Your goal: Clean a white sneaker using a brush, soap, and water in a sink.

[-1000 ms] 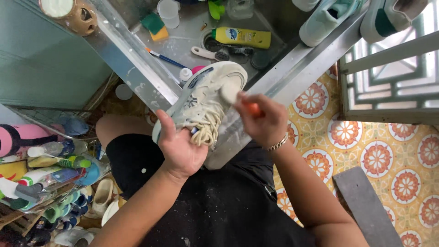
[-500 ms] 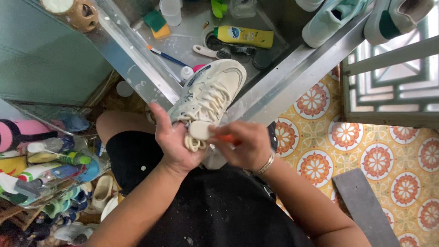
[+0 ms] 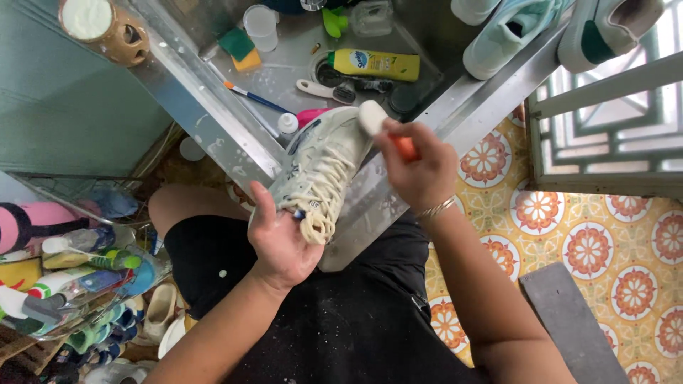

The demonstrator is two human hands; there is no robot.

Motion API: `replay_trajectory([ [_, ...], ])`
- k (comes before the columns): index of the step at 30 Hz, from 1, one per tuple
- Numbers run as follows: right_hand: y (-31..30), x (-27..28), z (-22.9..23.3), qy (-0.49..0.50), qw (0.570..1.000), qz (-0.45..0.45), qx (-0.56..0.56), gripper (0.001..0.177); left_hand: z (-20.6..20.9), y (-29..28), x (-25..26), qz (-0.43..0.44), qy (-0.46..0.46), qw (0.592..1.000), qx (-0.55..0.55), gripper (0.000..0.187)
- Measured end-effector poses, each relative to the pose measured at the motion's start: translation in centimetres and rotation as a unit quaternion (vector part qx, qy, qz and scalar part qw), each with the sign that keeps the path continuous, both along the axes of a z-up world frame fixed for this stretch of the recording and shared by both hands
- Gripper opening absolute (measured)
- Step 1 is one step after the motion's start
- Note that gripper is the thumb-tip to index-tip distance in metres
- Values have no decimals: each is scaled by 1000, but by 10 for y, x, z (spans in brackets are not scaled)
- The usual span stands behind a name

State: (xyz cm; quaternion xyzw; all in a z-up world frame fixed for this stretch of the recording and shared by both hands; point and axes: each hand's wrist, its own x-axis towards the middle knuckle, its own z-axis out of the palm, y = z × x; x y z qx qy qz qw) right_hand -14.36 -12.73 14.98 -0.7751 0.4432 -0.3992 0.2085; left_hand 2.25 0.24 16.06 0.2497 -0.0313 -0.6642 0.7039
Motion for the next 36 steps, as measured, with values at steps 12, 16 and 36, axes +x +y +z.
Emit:
replay_trajectory([
  [12,15,4,-7,62,991,29,117,21,-16,-8,8,-23,24,999,-14,96],
  [16,-13,-7,-9,8,987,119,103,17,-3,-7,18,-23,70,997,-19,102],
  [36,-129,55,-155,448,832,248,212,38,-58,-35,32,24,51,998,39,103],
])
